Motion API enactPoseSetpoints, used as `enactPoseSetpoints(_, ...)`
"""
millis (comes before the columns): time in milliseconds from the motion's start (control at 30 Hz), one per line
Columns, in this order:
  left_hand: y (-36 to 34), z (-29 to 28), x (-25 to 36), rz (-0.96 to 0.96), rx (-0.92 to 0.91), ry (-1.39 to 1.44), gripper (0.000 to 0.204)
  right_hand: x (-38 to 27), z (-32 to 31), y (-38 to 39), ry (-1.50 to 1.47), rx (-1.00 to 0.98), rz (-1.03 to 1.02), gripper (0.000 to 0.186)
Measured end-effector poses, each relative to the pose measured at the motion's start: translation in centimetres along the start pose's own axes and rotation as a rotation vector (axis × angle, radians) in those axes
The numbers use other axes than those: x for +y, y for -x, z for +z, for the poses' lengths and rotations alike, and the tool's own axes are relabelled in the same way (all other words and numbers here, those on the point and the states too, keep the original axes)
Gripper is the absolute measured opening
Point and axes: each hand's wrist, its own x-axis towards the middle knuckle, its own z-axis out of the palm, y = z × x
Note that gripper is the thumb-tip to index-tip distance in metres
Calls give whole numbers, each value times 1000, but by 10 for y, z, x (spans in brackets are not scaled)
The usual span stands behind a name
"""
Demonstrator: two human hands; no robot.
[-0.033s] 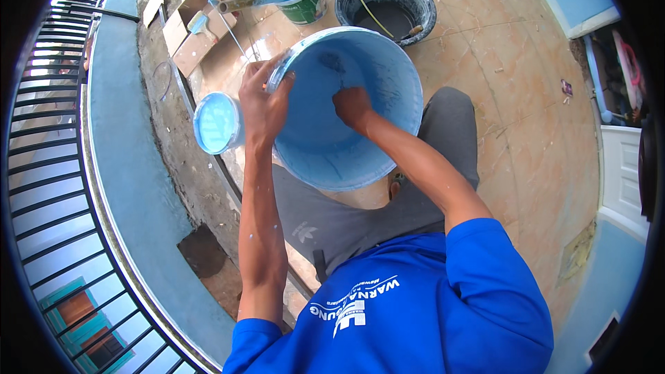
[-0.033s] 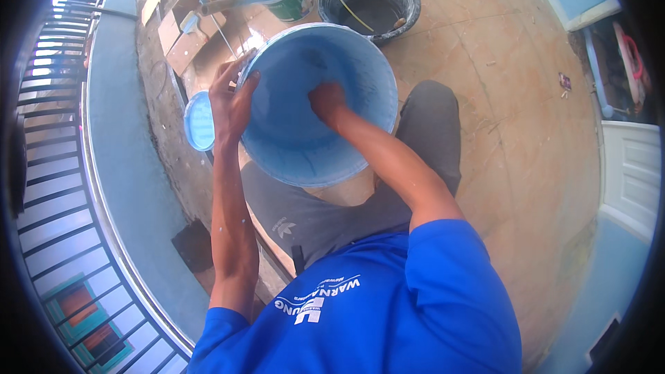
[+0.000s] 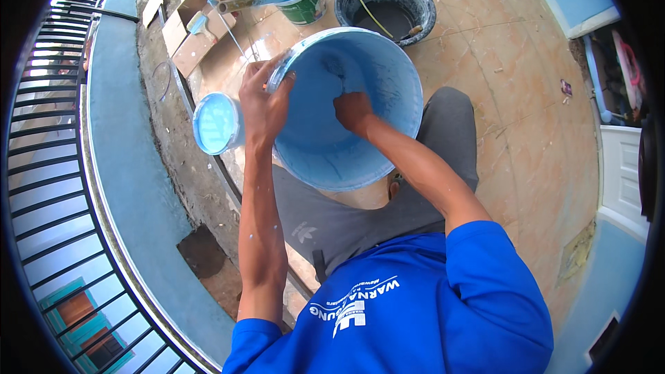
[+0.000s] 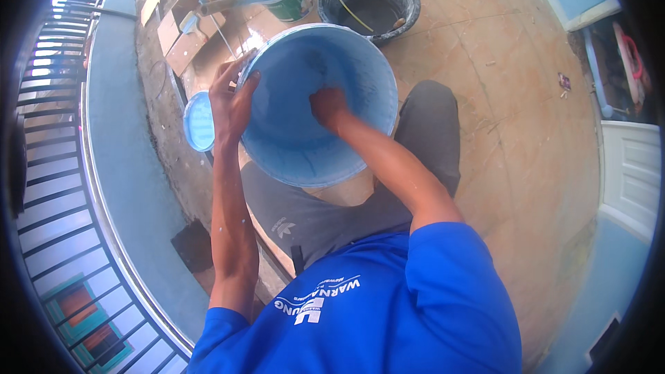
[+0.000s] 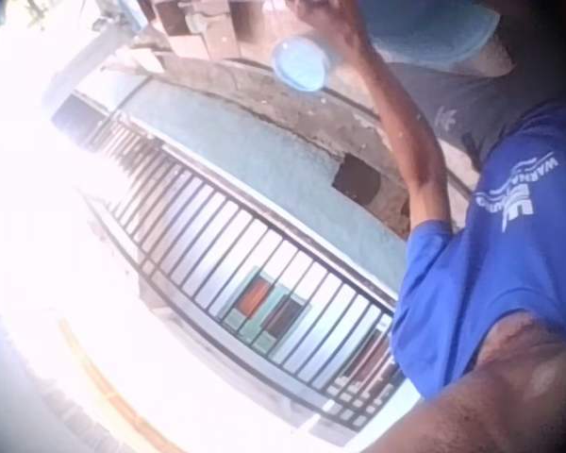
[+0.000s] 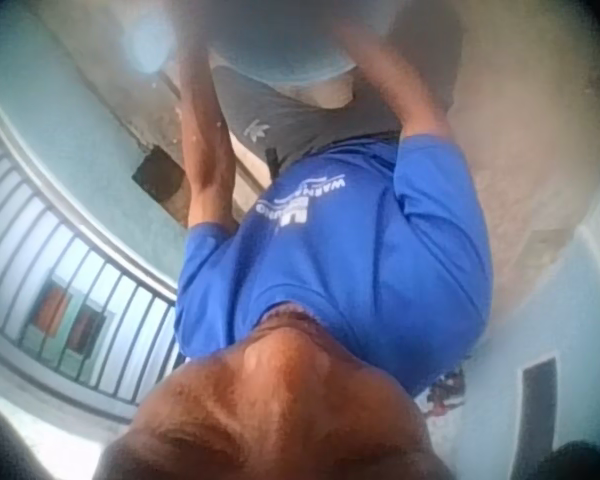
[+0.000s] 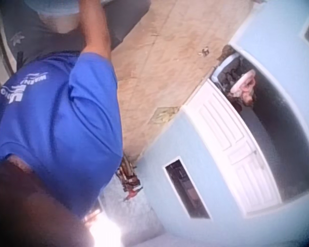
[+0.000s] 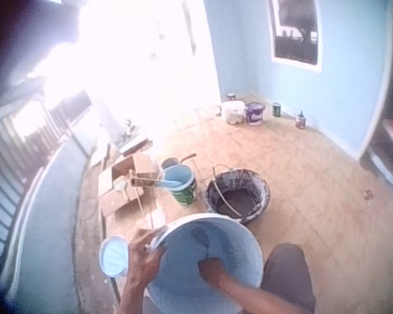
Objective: The person mixes light blue paint in a large bucket using a long-handled stirrer. They hold the bucket with one hand and stir with the other, occasionally scraping the sides to incorporate the paint. The person briefly reaches for a hose in a nearby bucket before resuming stirring.
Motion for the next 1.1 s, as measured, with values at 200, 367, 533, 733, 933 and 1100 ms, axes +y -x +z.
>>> enactPoseSetpoints(200,6,2,-6,15,16,-14,39,-37,-8,29,-358,-297,98,29)
enactPoseSetpoints(367,-2,-3,-5,-5,40,-25,39,-55,-3,-2,-504,-308,-14,31)
enactPoseSetpoints(533,3,-9,-18,-28,62,11,40,-48,-32,-26,-849,-126,9,26)
enactPoseSetpoints(733,0,-10,-15,-43,49,21,40,-12,-48,-26,-193,131,115,21)
enactPoseSetpoints(933,-2,0,-7,4,42,43,38,-8,4,3,-51,-63,47,17)
enactPoseSetpoints(1100,2,-1,-7,27,37,20,39,-43,1,17,-372,-291,115,25)
